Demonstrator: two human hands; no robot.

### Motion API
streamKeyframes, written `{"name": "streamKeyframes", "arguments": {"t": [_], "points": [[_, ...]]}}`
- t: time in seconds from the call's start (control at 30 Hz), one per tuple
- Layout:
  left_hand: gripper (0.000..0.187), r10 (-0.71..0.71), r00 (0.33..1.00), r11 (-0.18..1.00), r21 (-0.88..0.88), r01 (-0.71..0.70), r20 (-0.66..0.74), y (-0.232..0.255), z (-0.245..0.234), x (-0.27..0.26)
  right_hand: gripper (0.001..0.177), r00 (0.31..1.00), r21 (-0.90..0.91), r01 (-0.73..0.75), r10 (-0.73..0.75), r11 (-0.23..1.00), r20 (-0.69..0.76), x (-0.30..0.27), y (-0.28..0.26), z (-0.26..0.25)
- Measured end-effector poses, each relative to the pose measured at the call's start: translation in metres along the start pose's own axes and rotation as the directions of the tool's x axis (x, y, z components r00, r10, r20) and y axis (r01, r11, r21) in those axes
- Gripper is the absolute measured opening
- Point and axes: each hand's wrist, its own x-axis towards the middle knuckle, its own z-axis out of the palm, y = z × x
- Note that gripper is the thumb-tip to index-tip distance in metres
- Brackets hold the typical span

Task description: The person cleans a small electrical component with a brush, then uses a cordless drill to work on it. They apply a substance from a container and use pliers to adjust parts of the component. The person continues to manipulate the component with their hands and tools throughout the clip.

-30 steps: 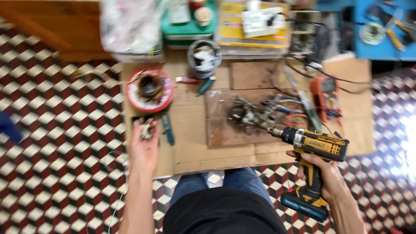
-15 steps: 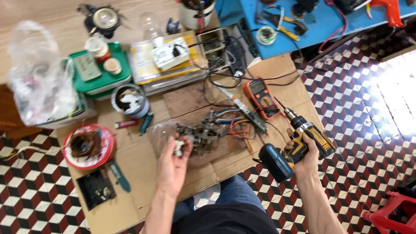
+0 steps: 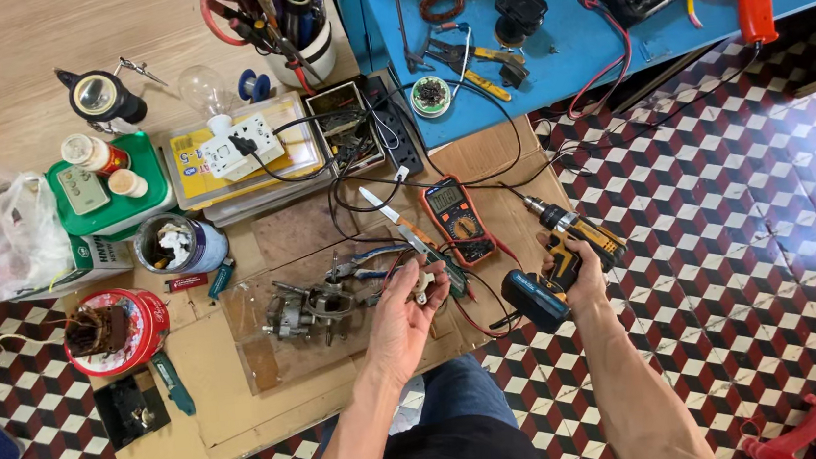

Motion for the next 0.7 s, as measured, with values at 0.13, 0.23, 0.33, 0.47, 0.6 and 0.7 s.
{"name": "streamKeyframes", "arguments": {"t": [0.13, 0.23, 0.33, 0.47, 0.6, 0.7], "points": [[0.026, -0.022, 1.000, 1.000, 0.002, 0.022, 0.000, -0.016, 0.019, 0.006, 0.040, 0.977, -0.310, -0.128, 0.065, 0.942, -0.205, 0.011, 0.007, -0.002], [0.025, 0.007, 1.000, 1.000, -0.007, -0.007, 0.026, -0.020, 0.025, 0.007, 0.036, 0.964, -0.892, -0.134, -0.152, 0.432, -0.219, -0.027, 0.010, 0.018], [0.024, 0.041, 0.997, 0.999, -0.009, -0.040, 0.064, -0.022, 0.023, 0.009, 0.034, 0.941, -0.993, 0.109, -0.327, 0.046, 0.088, -0.091, 0.020, 0.065], [0.029, 0.080, 0.996, 0.996, -0.043, -0.078, 0.038, -0.018, 0.021, 0.009, 0.029, 0.880, -0.884, 0.429, -0.305, 0.187, 0.363, -0.174, 0.036, 0.150], [0.031, 0.161, 0.987, 0.981, -0.112, -0.159, 0.006, -0.012, 0.021, 0.003, 0.033, 0.775, -0.772, 0.618, -0.278, 0.149, 0.567, -0.209, 0.058, 0.217], [0.032, 0.208, 0.977, 0.974, -0.083, -0.212, -0.050, -0.013, 0.018, -0.003, 0.035, 0.747, -0.760, 0.645, -0.275, 0.080, 0.605, -0.209, 0.068, 0.241]]}}
